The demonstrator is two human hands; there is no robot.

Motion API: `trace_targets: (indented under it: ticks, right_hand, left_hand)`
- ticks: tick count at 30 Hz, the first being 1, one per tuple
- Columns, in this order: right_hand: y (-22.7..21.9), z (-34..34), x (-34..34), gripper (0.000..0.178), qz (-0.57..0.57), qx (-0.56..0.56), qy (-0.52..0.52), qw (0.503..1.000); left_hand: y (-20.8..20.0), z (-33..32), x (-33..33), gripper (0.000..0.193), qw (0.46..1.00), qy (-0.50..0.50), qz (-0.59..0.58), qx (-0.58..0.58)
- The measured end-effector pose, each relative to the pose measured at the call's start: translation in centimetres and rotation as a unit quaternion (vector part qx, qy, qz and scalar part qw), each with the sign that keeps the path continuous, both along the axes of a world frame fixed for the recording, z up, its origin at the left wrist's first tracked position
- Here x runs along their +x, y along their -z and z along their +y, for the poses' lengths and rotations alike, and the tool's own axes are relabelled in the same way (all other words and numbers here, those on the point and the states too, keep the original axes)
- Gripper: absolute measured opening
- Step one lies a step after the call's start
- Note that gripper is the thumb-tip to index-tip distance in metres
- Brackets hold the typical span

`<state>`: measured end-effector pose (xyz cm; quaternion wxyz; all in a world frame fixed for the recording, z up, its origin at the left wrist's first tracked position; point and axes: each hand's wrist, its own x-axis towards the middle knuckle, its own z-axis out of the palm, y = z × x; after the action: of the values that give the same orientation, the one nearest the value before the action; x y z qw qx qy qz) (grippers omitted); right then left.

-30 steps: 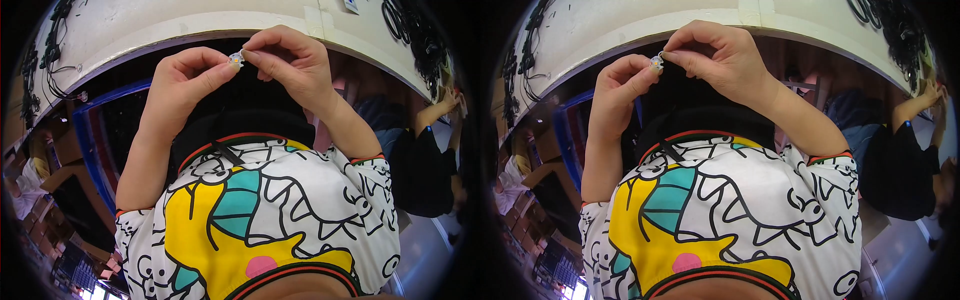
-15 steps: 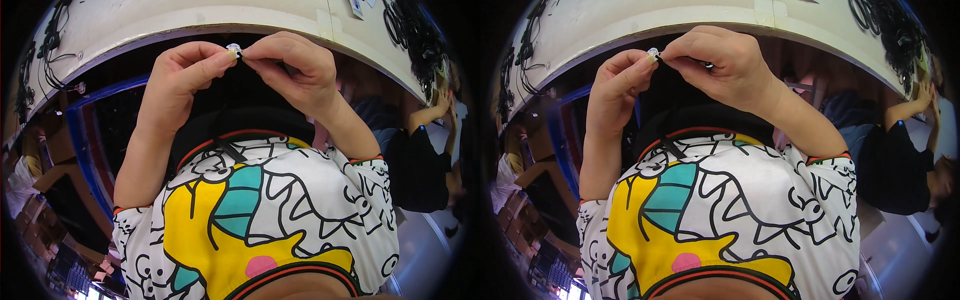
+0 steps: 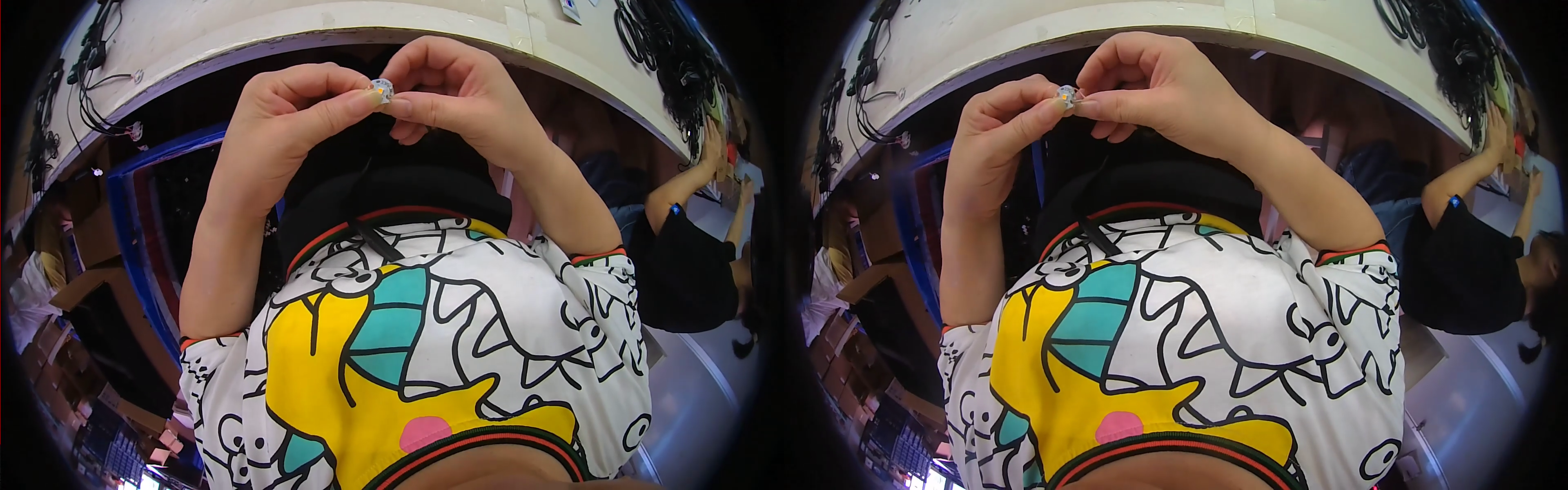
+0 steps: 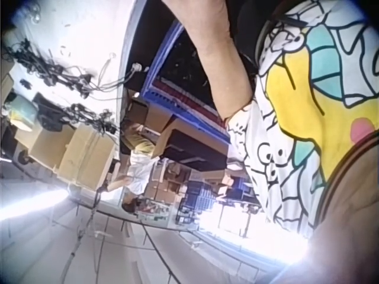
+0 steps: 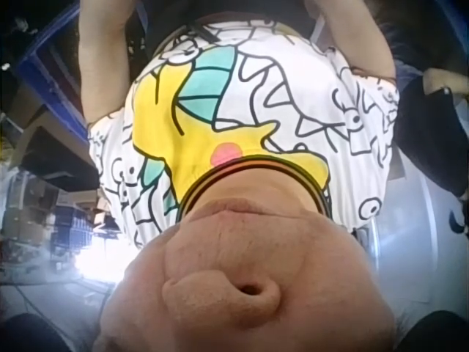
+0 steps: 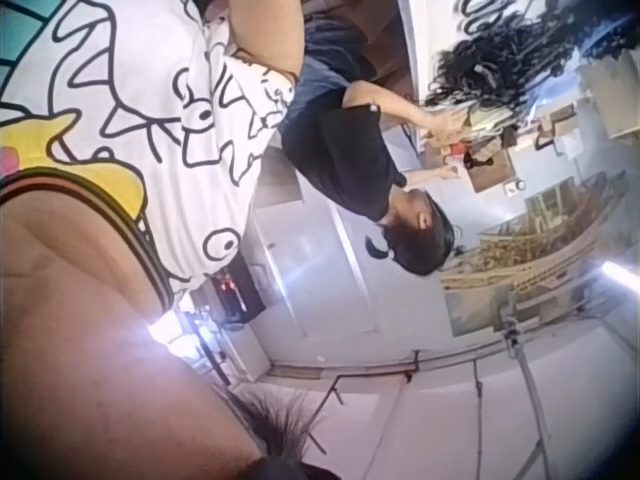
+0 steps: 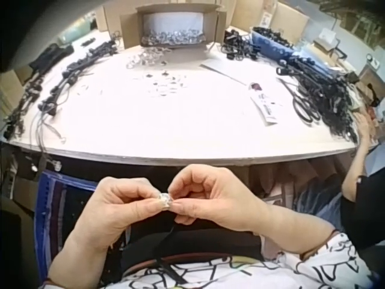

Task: The person assembles small electronic components into plastic housings by hand, then applies adhesive from a glue tube to secure them.

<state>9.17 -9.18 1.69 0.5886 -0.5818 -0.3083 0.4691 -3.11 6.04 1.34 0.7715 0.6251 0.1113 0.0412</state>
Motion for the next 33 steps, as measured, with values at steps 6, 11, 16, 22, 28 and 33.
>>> trace_targets:
  ticks: [6,11,16,22,28,33]
  right_hand:
    - [0.4,0.7,0.9,0.018,0.108,-0.049,-0.049,0.992]
    - [1.5,1.3,0.5,0.017,0.294,0.051,0.055,0.953]
    - [-0.2,1.1,0.2,0.013,0.269,0.105,0.104,0.952]
    - [-1.5,-0.6,1.5,0.011,-0.413,0.298,0.017,0.860]
    - [-2.0,0.5,3.5,0.017,-0.644,0.271,-0.058,0.713]
    - [-3.9,-0.7,13.4,0.027,-0.694,-0.037,0.199,0.691]
  left_hand:
    - [0.2,0.8,0.3,0.017,0.999,-0.037,0.018,0.016]
    - [5.0,-1.7,-0.4,0.071,0.997,-0.009,-0.012,0.075]
    - [7.6,-4.1,0.3,0.035,0.996,-0.008,-0.070,0.055]
    - [3.7,-1.9,1.9,0.040,0.948,-0.100,-0.200,-0.227]
    - [0.4,-1.7,2.2,0.014,0.950,-0.085,-0.151,-0.260]
    - [-0.7,-0.2,3.0,0.008,0.951,-0.121,-0.142,-0.246]
